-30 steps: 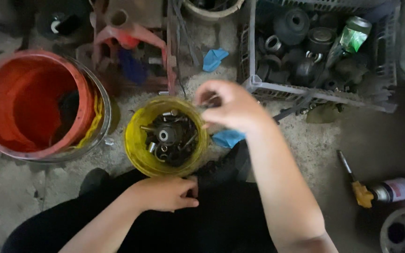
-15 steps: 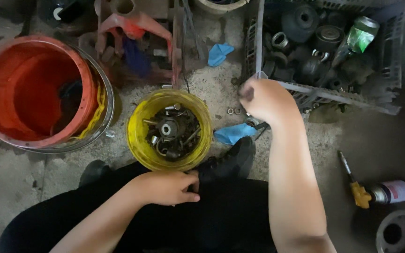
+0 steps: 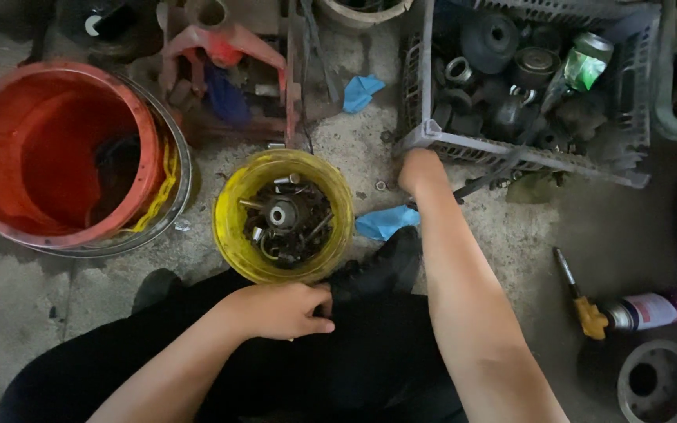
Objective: The person sits on the floor and sorts various mechanical parts from a yellow bucket, placing some on the floor. Then, using a green cloth, the person wipes and cleans a yellow jack stand.
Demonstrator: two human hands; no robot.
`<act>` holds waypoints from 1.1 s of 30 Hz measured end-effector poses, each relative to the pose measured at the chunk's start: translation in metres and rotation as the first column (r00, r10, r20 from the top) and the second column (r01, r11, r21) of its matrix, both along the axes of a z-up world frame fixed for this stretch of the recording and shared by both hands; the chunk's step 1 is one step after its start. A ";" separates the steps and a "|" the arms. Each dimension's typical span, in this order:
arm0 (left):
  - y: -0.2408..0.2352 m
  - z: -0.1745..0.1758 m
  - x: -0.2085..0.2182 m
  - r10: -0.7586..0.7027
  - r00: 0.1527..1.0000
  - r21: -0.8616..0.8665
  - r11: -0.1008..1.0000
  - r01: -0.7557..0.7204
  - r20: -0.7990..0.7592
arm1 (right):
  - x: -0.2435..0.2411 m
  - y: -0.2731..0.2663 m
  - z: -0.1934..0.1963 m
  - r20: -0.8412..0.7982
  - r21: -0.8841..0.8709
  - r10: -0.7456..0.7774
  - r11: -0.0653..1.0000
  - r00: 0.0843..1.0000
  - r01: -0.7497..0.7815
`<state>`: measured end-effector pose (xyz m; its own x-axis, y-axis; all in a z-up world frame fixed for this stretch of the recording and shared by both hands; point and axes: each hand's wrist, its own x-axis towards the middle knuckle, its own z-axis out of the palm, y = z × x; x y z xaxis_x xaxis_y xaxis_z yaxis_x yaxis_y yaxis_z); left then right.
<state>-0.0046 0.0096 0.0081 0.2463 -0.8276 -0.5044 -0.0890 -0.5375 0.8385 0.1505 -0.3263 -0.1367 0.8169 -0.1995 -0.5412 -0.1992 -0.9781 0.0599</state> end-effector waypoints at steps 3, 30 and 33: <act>0.000 0.006 0.002 -0.008 1.000 0.042 0.999 0.008 -0.015 | 0.005 -0.001 -0.007 0.004 -0.042 0.052 0.998 0.999 -0.051; 0.000 -0.010 -0.003 -0.049 0.997 0.021 0.999 0.048 0.056 | -0.030 0.091 0.247 -0.160 0.744 -0.079 0.646 0.984 0.173; -0.003 -0.008 -0.002 -0.048 0.998 0.040 0.998 0.046 0.051 | -0.029 0.035 0.219 -0.105 0.411 -0.138 0.896 0.985 0.169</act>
<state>-0.0061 0.0067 -0.0002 0.2345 -0.8189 -0.5239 -0.1574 -0.5638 0.8108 0.1217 -0.2913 0.0824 0.7504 -0.0627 -0.6580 -0.3595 -0.8741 -0.3266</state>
